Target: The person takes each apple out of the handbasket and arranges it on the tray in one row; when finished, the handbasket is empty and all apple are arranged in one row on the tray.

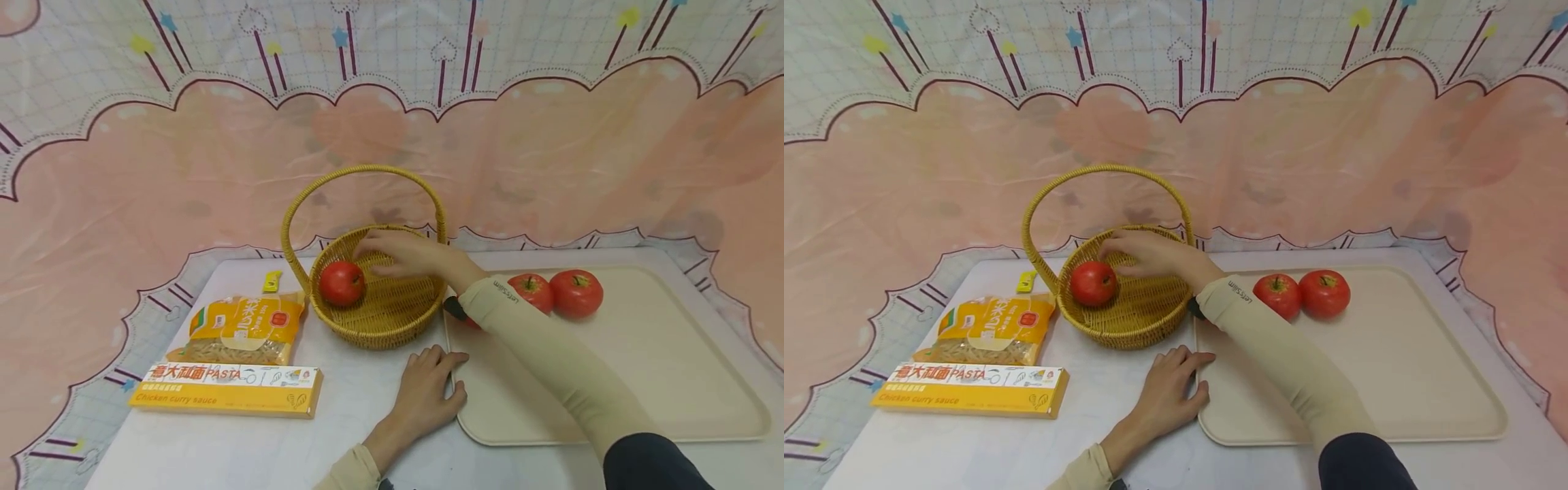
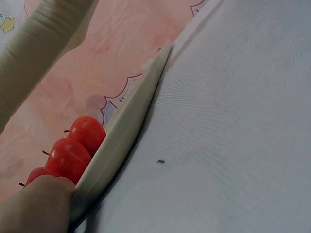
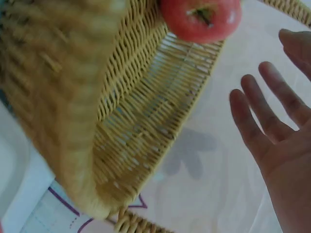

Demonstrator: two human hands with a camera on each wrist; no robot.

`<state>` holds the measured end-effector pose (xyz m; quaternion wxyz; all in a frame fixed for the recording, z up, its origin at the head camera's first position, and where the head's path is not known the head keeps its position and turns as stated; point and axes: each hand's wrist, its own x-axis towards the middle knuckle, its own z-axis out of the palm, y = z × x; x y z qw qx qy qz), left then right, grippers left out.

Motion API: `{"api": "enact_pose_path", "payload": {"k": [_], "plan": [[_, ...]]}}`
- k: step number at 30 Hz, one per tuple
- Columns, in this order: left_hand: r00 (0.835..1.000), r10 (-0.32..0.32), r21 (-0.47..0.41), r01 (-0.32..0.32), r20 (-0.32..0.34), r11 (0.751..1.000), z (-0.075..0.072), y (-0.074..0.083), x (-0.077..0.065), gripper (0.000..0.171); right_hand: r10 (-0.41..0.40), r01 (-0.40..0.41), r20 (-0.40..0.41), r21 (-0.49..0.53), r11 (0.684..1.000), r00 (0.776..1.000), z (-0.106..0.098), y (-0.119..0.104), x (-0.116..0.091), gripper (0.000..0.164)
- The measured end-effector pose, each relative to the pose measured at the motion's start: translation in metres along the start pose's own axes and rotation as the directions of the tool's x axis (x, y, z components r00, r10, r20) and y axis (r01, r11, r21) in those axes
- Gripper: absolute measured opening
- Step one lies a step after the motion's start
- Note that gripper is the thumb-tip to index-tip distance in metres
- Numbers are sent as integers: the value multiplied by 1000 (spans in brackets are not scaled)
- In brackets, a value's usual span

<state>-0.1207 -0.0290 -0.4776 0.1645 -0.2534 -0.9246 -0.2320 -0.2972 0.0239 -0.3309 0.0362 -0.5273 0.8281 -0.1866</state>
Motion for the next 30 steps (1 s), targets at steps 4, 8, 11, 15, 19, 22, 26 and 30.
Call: {"api": "enact_pose_path", "payload": {"k": [4, 8, 11, 15, 19, 22, 26, 30], "plan": [[1000, 0, 0, 0, -8, 1000, 1, 0, 1, 38, -14, 13, 66, 7, 1000, 998, 5, -3, 9, 32], [1000, 19, 0, -19, -20, 1000, 3, 0, 1, 38, -12, 12, 133, 1, 1000, 991, 12, -4, 17, 31], [999, 31, 2, -31, -27, 1000, 5, 0, 0, 38, -1, 4, 179, -16, 1000, 984, 16, -5, 23, 33], [999, 15, -7, -15, -34, 1000, 4, -1, 0, 37, 32, -25, 225, -32, 999, 974, 17, -9, 30, 36], [999, 7, -11, -8, -39, 1000, 4, -2, 0, 37, 72, -56, 270, -67, 996, 960, 19, -14, 38, 39], [999, 12, -5, -12, -46, 1000, 6, -2, -1, 38, 90, -70, 288, -79, 994, 953, 23, -16, 43, 41], [999, 13, 6, -12, -51, 1000, 6, -2, -1, 38, 106, -91, 306, -62, 994, 946, 25, -18, 49, 47], [999, 18, 9, -18, -49, 1000, 5, -3, 0, 36, 128, -108, 327, -76, 991, 936, 27, -19, 56, 48]]}}
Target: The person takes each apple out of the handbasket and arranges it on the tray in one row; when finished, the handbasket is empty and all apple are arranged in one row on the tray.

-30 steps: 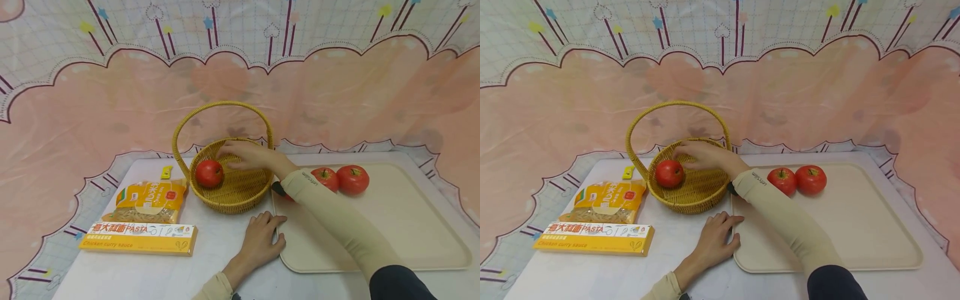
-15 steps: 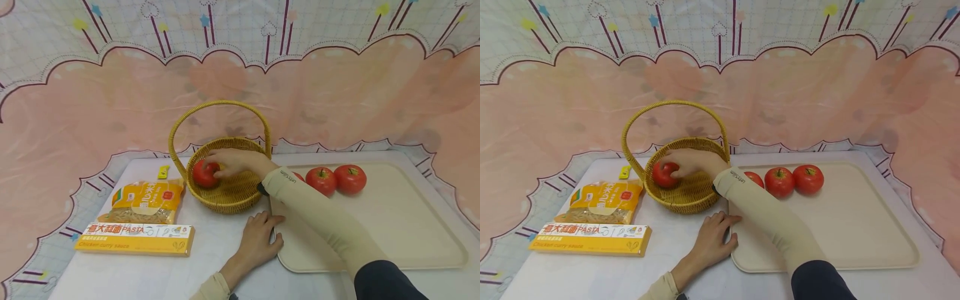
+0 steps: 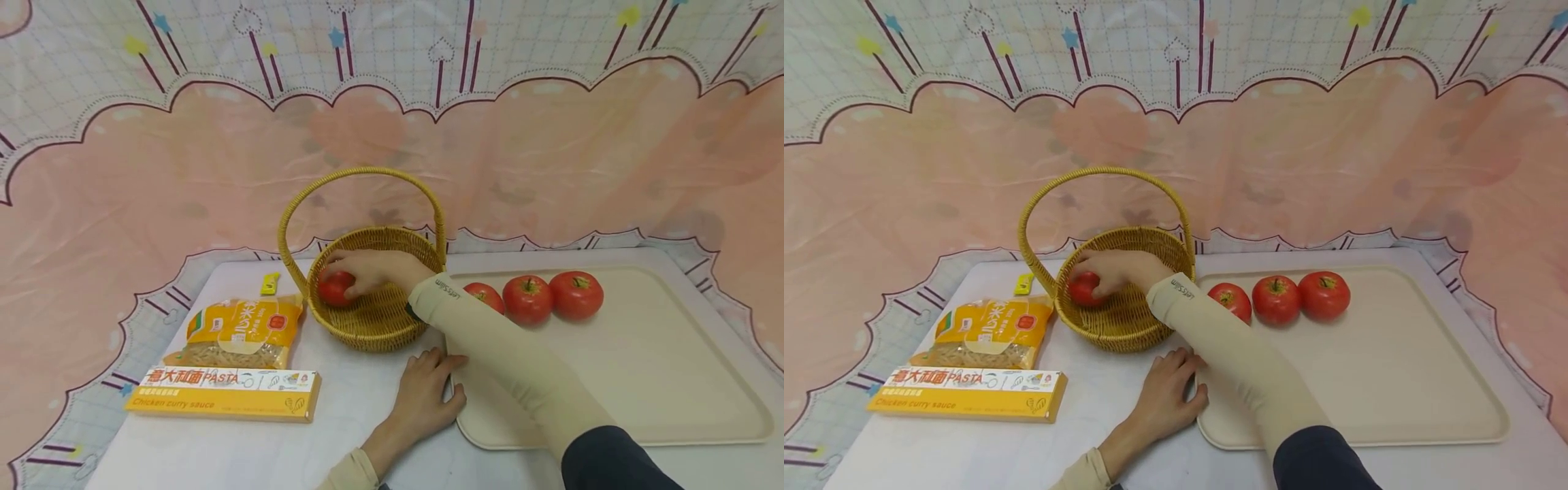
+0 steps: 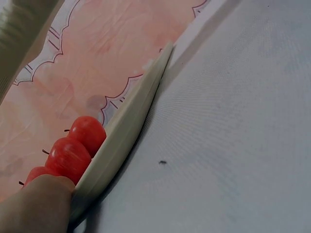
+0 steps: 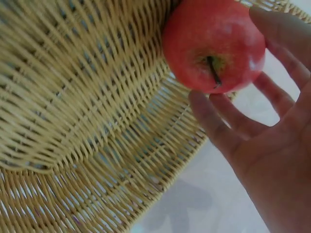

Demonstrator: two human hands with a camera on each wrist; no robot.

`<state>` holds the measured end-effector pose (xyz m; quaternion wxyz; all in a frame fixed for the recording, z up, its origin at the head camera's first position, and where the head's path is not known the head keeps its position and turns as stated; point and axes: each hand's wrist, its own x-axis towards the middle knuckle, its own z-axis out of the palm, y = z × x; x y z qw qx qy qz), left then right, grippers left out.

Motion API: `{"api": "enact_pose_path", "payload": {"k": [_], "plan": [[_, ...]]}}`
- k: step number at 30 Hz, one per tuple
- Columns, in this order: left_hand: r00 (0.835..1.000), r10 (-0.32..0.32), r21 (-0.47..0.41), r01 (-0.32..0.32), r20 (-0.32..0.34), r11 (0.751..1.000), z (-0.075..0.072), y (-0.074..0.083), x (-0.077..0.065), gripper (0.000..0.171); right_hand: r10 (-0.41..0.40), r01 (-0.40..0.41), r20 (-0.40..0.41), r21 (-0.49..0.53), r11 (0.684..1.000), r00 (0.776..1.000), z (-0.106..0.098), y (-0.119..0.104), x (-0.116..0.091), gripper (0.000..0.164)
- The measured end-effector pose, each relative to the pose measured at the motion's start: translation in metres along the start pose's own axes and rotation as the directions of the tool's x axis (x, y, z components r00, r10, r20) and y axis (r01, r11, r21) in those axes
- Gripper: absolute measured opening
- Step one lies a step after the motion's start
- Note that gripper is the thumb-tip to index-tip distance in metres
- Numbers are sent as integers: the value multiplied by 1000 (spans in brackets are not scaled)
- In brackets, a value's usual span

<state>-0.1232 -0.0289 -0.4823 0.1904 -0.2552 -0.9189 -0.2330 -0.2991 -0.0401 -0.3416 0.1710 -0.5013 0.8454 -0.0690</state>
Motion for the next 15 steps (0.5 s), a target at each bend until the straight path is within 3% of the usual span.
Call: {"api": "enact_pose_path", "payload": {"k": [7, 15], "plan": [[1000, 14, 11, -14, -11, 1000, 0, -2, 1, 27, 67, -67, 38, -1, 998, 997, 3, 4, 13, 57], [1000, 15, 15, -15, 5, 1000, 1, -1, 0, 25, 85, -97, 89, 133, 986, 992, 11, 11, 21, 65]]}}
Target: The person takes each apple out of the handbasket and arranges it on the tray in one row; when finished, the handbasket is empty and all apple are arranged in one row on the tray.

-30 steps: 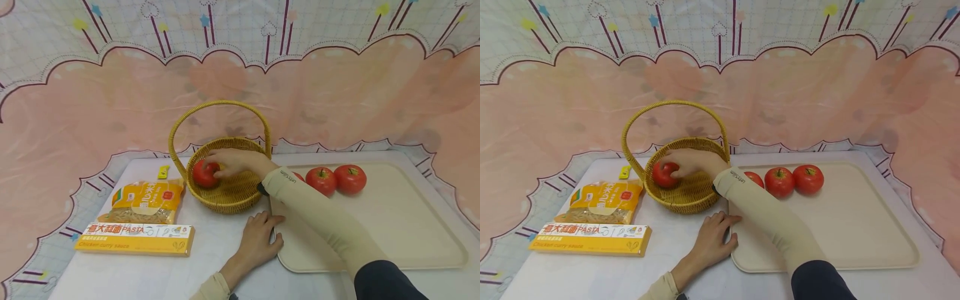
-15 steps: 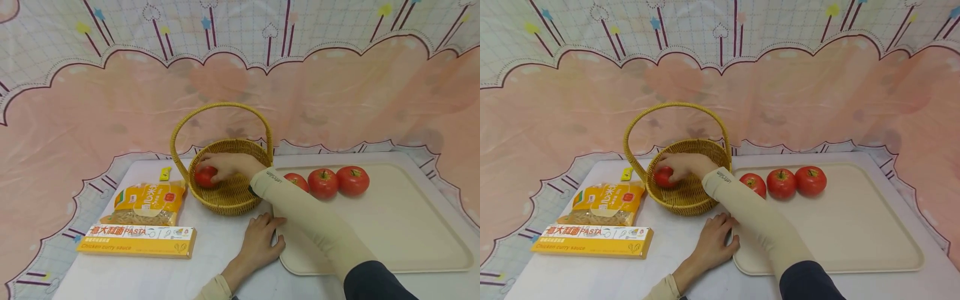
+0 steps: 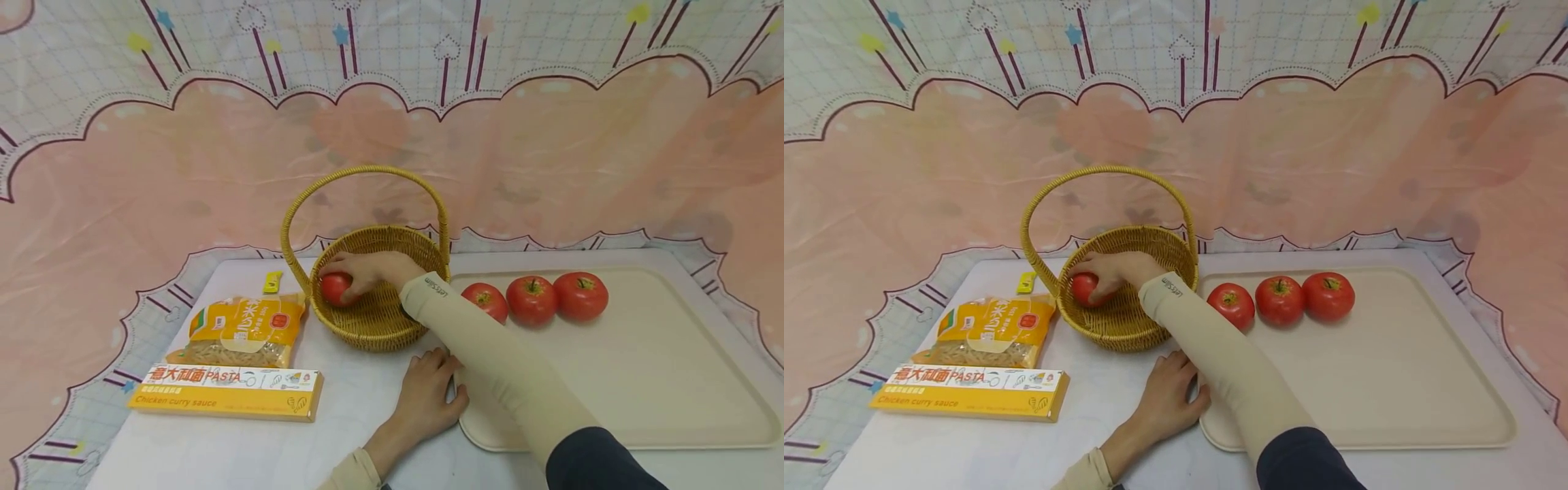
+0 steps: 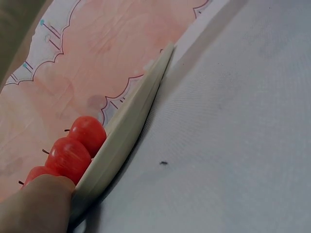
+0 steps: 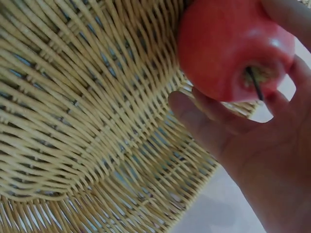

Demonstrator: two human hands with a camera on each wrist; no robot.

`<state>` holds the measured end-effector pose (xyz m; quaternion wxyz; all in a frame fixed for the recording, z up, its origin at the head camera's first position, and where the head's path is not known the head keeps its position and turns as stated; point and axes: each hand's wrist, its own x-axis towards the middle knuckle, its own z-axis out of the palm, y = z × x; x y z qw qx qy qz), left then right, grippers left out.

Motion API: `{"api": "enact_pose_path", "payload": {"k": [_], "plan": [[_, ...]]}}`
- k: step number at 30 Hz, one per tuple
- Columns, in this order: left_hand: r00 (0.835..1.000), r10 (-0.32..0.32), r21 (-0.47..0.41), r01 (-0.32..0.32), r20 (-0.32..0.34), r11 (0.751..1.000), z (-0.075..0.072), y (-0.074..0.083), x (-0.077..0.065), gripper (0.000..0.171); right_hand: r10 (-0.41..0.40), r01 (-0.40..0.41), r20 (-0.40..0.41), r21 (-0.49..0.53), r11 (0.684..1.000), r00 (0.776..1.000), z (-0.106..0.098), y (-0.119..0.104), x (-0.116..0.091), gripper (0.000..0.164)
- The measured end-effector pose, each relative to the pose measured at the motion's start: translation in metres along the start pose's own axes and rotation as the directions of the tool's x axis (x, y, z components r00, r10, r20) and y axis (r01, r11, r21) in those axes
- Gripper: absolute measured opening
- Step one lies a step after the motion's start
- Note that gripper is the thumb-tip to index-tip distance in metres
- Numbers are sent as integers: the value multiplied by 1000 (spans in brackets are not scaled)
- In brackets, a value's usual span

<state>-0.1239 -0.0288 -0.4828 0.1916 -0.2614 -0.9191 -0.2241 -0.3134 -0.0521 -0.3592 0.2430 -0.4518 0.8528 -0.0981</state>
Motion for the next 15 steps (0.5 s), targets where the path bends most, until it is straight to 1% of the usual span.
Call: {"api": "enact_pose_path", "payload": {"k": [7, 11, 15], "plan": [[1000, 13, 9, -13, 9, 1000, -2, 0, 1, 33, 2, -2, -9, 66, 998, 1000, 3, 3, 3, 65], [1000, 12, 14, -12, -1, 1000, -2, 0, 0, 29, -8, 10, -24, 92, 996, 1000, 5, 3, 2, 64], [1000, 7, 19, -6, -6, 1000, -2, 0, -1, 25, -27, 32, -49, 91, 995, 998, 6, 4, 0, 63]]}}
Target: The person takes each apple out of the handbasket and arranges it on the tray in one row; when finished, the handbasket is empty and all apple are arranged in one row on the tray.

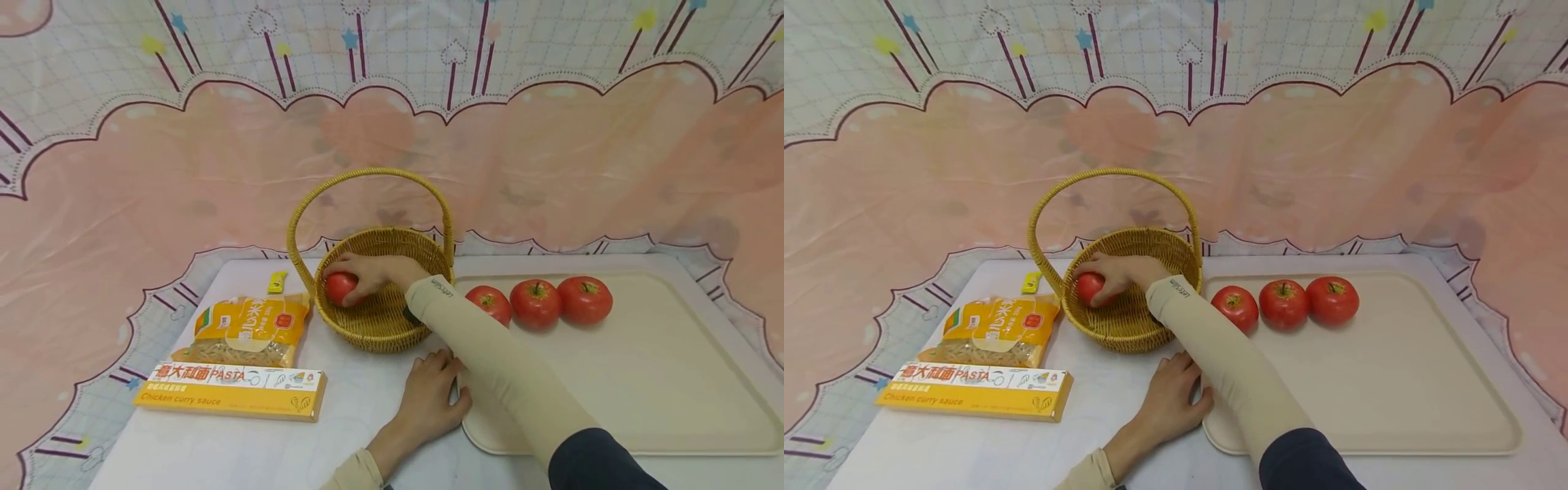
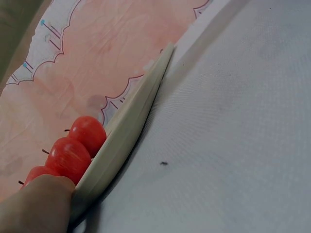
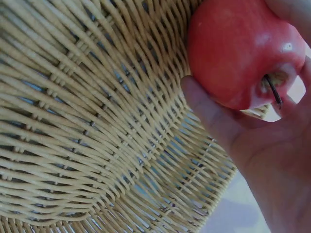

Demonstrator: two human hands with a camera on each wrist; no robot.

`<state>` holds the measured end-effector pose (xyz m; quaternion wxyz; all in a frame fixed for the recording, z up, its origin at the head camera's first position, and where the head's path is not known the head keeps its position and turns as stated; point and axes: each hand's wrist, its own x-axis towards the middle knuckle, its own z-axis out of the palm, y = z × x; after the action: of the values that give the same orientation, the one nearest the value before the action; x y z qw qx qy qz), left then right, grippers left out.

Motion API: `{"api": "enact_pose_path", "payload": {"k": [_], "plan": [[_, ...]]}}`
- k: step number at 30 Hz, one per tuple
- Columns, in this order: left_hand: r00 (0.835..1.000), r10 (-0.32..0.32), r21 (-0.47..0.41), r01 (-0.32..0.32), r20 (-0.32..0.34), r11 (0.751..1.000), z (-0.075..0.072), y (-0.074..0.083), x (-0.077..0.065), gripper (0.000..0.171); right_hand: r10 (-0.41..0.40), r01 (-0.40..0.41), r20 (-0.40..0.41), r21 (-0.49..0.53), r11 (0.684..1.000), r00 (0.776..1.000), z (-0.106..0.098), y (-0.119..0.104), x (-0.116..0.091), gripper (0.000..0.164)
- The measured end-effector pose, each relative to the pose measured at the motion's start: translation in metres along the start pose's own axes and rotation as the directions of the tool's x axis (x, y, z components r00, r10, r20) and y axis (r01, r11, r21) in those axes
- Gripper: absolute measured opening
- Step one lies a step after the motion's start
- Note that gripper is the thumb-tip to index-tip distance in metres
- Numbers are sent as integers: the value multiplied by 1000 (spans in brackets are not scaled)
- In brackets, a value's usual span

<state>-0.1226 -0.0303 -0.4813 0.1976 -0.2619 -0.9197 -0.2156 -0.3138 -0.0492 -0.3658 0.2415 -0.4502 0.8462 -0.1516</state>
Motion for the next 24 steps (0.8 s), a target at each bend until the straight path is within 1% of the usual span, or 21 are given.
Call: {"api": "enact_pose_path", "payload": {"k": [4, 10, 18, 24], "plan": [[1000, -8, -15, 8, 6, 1000, -1, 1, 0, 25, -16, 16, -10, -7, 1000, 1000, -1, 3, -4, 63], [1000, -6, -24, 6, 2, 1000, -1, 2, 0, 32, -40, 40, -12, 6, 999, 999, -6, 3, -11, 62], [1000, -9, -38, 10, 8, 999, -2, 1, 0, 36, -62, 60, -61, -26, 998, 996, -17, 7, -29, 63], [998, -34, -70, 37, 51, 997, -2, 2, 0, 36, -70, 68, -104, -20, 997, 992, -20, 13, -44, 64]]}}
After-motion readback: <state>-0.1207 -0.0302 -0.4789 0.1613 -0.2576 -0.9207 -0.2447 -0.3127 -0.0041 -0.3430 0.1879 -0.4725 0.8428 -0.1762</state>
